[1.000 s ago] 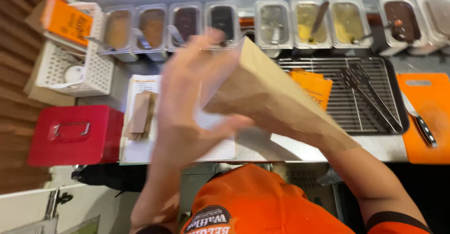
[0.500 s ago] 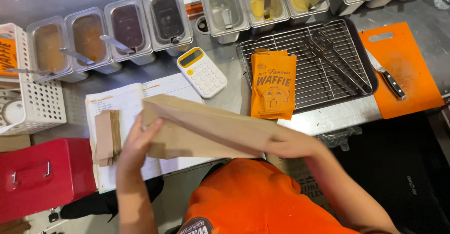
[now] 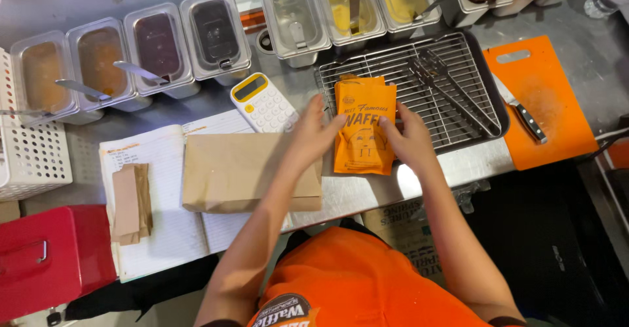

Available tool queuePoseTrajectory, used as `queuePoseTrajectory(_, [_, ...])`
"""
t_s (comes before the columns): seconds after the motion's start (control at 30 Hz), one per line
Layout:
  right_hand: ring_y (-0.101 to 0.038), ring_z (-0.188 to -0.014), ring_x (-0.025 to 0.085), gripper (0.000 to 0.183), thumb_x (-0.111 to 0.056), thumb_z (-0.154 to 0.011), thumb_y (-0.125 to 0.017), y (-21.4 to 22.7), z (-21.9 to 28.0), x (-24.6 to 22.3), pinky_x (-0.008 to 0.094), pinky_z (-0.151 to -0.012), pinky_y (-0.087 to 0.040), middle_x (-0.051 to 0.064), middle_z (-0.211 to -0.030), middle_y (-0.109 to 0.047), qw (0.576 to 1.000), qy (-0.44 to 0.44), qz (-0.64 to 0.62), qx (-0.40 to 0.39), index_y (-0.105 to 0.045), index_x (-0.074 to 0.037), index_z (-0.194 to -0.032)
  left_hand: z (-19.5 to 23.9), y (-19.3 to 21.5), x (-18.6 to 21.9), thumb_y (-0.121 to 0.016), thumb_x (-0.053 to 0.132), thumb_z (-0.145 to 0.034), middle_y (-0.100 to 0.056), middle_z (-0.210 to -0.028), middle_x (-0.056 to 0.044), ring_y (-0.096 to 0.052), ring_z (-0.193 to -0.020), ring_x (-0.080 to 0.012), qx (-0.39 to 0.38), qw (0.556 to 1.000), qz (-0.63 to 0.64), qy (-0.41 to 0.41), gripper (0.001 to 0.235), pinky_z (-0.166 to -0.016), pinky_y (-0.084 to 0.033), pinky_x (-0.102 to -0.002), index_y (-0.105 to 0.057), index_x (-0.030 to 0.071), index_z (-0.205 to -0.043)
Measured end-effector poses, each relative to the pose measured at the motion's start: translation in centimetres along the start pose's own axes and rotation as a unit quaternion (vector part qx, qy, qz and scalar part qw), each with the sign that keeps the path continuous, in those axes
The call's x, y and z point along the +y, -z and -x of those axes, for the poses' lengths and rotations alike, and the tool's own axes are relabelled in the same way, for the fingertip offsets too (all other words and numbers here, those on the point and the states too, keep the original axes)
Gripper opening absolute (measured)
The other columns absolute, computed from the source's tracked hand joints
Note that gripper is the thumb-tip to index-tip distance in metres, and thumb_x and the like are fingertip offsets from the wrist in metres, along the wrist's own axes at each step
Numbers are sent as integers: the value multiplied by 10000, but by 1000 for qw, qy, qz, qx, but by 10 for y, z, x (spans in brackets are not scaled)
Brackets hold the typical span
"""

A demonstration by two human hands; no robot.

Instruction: The person spreads chocolate sauce on a waffle using a knife, then places sliced bananas on top. They fold the waffle, wrap it in an orange paper sleeve, and place it into a brown paper bag. Finally, they write on a notebook.

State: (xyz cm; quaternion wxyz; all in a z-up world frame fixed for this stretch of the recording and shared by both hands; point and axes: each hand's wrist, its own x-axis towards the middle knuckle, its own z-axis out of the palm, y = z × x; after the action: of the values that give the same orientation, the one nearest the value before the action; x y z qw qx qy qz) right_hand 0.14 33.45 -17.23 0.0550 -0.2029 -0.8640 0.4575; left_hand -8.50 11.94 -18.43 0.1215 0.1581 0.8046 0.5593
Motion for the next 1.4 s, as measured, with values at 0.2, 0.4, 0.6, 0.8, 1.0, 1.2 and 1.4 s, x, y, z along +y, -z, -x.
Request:
queuePoseTrajectory(0.2, [-701, -974, 177, 527, -146, -876, -706, -5, 10, -17, 317, -816, -575, 129, -1116, -696, 991, 36, -127, -36, -565, 4, -1362, -13, -59, -14, -785, 411, -809, -512, -1369, -311, -540, -1230, -458, 57, 996, -26, 63, 898, -1035, -436, -486, -369, 5, -1493])
queuePoseTrajectory(0.4, [-664, -1095, 191, 573, -13, -839, -758, -22, 7, -4, 333, -957, -545, 109, -1222, -608, 920, -50, -376, -100, -549, 20, -1371, -11, -49, 13, -815, 379, -772, -565, -1291, -225, -613, -1177, -366, 44, 986, 42, 156, 714, -992, -520, -472, -542, 39, -1337])
queuePoseTrajectory(0.6, [-490, -1419, 206, 736, 33, -927, -662, 8, 35, -18, 375, -1202, -434, 119, -1489, -428, 913, 210, -348, -37, -257, -81, -1531, 6, -26, 44, -905, 190, -787, -517, -1356, -171, -519, -1300, -324, 63, 980, 71, -173, 720, -1131, -437, -421, -526, 26, -1376])
queuePoseTrajectory(0.8, [-438, -1463, 298, 734, 79, -845, -717, 6, 21, 3, 481, -1242, -393, 184, -1500, -378, 950, 304, -60, 38, -365, -108, -1462, -5, -38, 30, -842, 27, -831, -507, -1440, -63, -501, -1370, -171, -128, 917, 358, -117, 877, -1167, -448, -354, -315, 78, -1530])
queuePoseTrajectory(1.0, [-530, -1429, 247, 818, -34, -866, -837, -9, 18, 11, 429, -1229, -487, 163, -1551, -405, 916, 293, -273, 2, -227, -93, -1408, 4, -27, 35, -867, 50, -811, -496, -1437, -71, -479, -1366, -169, -157, 939, 263, -154, 894, -1149, -428, -352, -314, 57, -1514])
queuePoseTrajectory(1.2, [-482, -1424, 230, 994, 10, -841, -854, 2, 35, 26, 410, -1243, -462, 107, -1520, -372, 937, 264, -208, 98, -141, -65, -1528, 51, 49, 56, -730, 263, -987, -616, -1295, -20, -662, -1090, -212, -70, 971, -130, -188, 351, -995, -508, -362, -598, 107, -1273])
queuePoseTrajectory(1.4, [-593, -1294, 227, 730, 86, -942, -799, 13, 30, 29, 375, -1184, -488, 112, -1399, -561, 896, 212, -386, 55, -382, -17, -1531, 107, 11, 34, -684, 285, -752, -637, -1224, -99, -661, -788, -237, -232, 688, -614, -311, 397, -644, -475, -367, -690, 92, -1099])
